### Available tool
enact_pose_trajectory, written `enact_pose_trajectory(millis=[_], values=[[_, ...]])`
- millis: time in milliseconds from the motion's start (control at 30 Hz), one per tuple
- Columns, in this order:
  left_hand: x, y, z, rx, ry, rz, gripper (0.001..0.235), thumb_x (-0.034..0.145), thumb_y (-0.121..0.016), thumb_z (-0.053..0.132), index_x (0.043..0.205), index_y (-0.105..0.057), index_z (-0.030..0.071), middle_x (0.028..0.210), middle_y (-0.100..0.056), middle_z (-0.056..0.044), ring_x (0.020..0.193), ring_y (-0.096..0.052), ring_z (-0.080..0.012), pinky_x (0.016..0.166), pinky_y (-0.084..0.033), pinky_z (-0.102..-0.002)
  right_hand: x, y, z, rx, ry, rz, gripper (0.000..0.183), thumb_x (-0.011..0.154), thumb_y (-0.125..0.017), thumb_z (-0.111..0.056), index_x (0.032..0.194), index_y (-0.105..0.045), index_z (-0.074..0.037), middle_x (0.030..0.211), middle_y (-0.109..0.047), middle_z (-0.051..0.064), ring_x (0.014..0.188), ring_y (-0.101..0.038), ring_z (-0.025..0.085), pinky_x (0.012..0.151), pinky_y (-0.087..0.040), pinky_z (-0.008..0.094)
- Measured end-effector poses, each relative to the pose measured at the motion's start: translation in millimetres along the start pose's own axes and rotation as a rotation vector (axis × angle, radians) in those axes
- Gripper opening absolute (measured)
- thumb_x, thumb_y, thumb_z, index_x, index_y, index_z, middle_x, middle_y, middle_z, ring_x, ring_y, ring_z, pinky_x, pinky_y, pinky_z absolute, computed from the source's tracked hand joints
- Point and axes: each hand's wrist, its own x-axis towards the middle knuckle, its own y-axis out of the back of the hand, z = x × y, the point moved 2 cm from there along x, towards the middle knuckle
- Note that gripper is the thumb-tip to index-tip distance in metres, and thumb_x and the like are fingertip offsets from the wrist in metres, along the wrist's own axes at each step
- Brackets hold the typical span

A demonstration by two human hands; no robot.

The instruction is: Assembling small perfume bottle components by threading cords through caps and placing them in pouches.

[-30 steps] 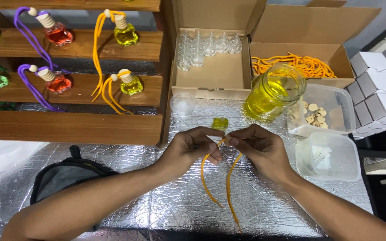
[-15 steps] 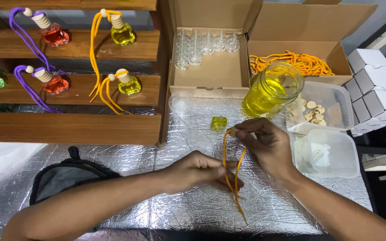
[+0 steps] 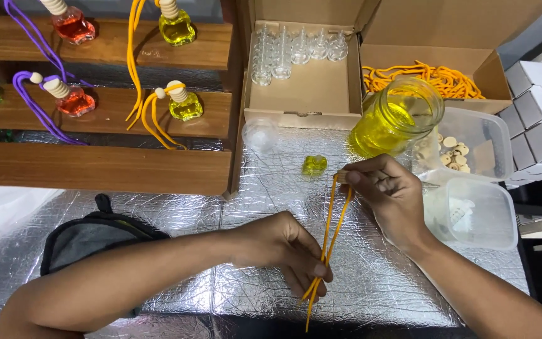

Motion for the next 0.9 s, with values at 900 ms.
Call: enact_pose_trajectory(millis=[900], values=[[-1.1, -12.1, -4.9, 0.261, 0.011, 0.056, 0.023, 0.092, -0.071, 0.014, 0.102, -0.075, -0.006, 0.092, -0.076, -0.020, 0.079, -0.076, -0.0255, 0.078, -0.068, -0.033, -0.6, -2.9, 8.3, 0.200, -0.049, -0.073, 0.007, 0.091, -0.068, 0.007, 0.090, -0.062, 0.003, 0.098, -0.077, 0.025, 0.078, -0.074, 0.031, 0.069, -0.063, 0.036]])
